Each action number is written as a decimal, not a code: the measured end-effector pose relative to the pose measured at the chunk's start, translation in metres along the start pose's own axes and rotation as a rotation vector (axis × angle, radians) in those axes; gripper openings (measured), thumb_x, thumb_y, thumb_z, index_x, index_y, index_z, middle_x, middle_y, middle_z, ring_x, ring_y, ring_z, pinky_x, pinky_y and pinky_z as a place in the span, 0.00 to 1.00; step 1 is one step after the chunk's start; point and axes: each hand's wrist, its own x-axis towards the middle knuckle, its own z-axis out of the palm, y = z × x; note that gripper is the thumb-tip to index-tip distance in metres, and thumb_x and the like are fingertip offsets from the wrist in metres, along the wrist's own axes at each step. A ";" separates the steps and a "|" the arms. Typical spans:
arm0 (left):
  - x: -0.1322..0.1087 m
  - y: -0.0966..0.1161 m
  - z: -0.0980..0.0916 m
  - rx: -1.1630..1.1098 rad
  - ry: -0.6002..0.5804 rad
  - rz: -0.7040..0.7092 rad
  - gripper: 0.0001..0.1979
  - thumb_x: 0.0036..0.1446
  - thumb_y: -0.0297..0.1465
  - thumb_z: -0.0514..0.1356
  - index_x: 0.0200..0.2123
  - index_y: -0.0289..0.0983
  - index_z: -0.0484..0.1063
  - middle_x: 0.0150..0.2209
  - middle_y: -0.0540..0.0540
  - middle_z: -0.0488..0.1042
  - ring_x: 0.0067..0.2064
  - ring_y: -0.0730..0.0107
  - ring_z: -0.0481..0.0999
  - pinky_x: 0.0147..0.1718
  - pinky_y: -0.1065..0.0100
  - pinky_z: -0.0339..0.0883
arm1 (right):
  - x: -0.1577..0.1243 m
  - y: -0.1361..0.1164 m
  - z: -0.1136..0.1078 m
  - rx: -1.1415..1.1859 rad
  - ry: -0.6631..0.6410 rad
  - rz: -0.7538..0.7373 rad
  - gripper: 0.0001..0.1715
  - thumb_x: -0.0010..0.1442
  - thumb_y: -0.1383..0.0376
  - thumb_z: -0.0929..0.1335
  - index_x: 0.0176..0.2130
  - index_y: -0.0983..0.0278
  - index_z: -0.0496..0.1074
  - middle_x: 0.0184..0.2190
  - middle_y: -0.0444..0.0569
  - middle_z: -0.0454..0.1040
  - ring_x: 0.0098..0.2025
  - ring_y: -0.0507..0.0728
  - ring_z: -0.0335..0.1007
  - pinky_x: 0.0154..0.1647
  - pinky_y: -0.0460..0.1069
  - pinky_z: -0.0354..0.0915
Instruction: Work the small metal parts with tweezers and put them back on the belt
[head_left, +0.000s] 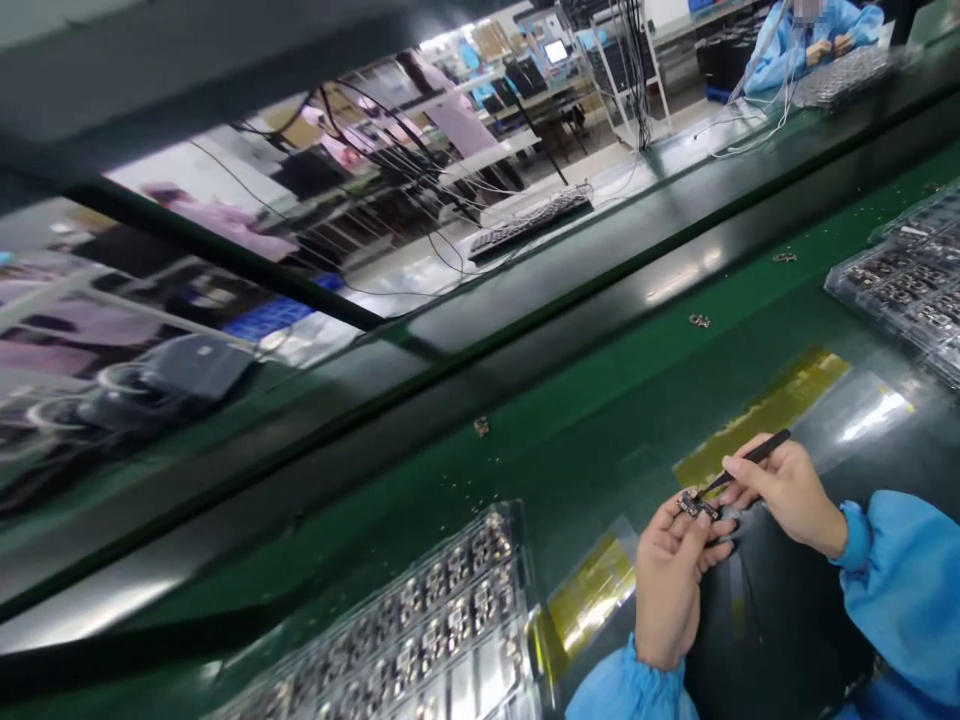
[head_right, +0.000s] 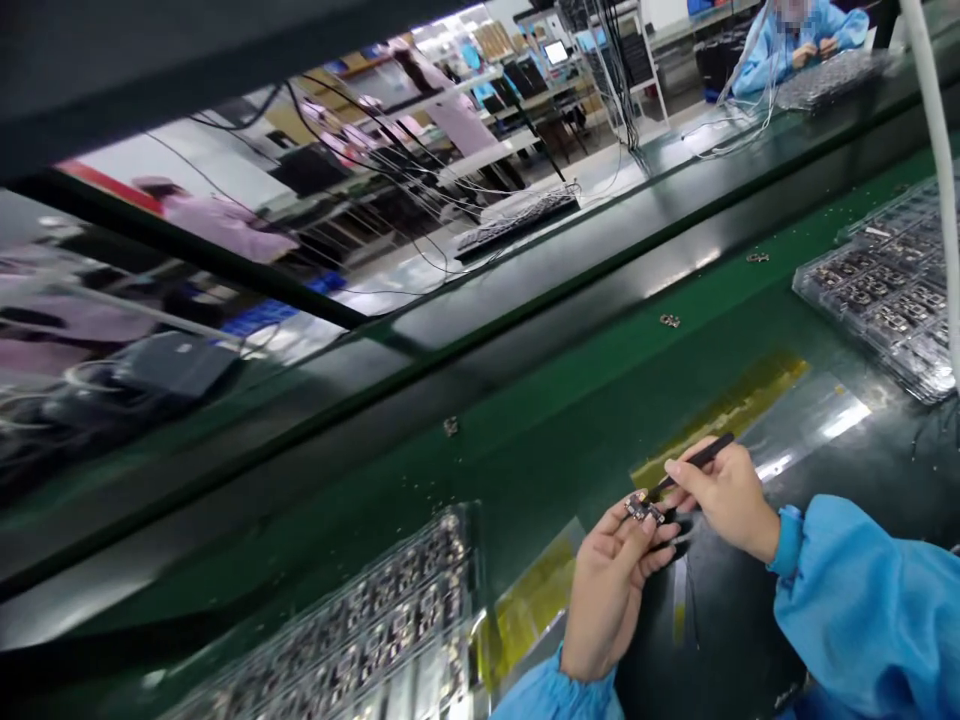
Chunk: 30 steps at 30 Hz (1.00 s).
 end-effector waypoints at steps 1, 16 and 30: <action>0.001 -0.001 0.000 -0.007 -0.007 0.000 0.21 0.44 0.31 0.68 0.40 0.32 0.66 0.35 0.42 0.76 0.31 0.70 0.77 0.26 0.73 0.72 | -0.001 0.002 0.002 -0.009 -0.001 0.001 0.22 0.44 0.53 0.74 0.27 0.68 0.68 0.16 0.45 0.74 0.19 0.52 0.73 0.17 0.43 0.68; 0.002 0.002 -0.003 -0.057 -0.031 -0.028 0.19 0.44 0.28 0.67 0.41 0.32 0.68 0.32 0.45 0.76 0.34 0.67 0.78 0.26 0.75 0.72 | -0.006 0.005 -0.002 -0.153 -0.003 -0.057 0.19 0.47 0.54 0.72 0.27 0.67 0.68 0.17 0.45 0.74 0.19 0.52 0.73 0.18 0.44 0.68; 0.000 0.003 -0.001 -0.063 -0.011 -0.039 0.21 0.42 0.27 0.68 0.41 0.32 0.68 0.32 0.44 0.76 0.34 0.67 0.78 0.26 0.74 0.72 | -0.008 0.004 -0.002 -0.190 -0.019 -0.082 0.19 0.47 0.53 0.72 0.26 0.66 0.68 0.16 0.44 0.73 0.19 0.53 0.73 0.19 0.45 0.68</action>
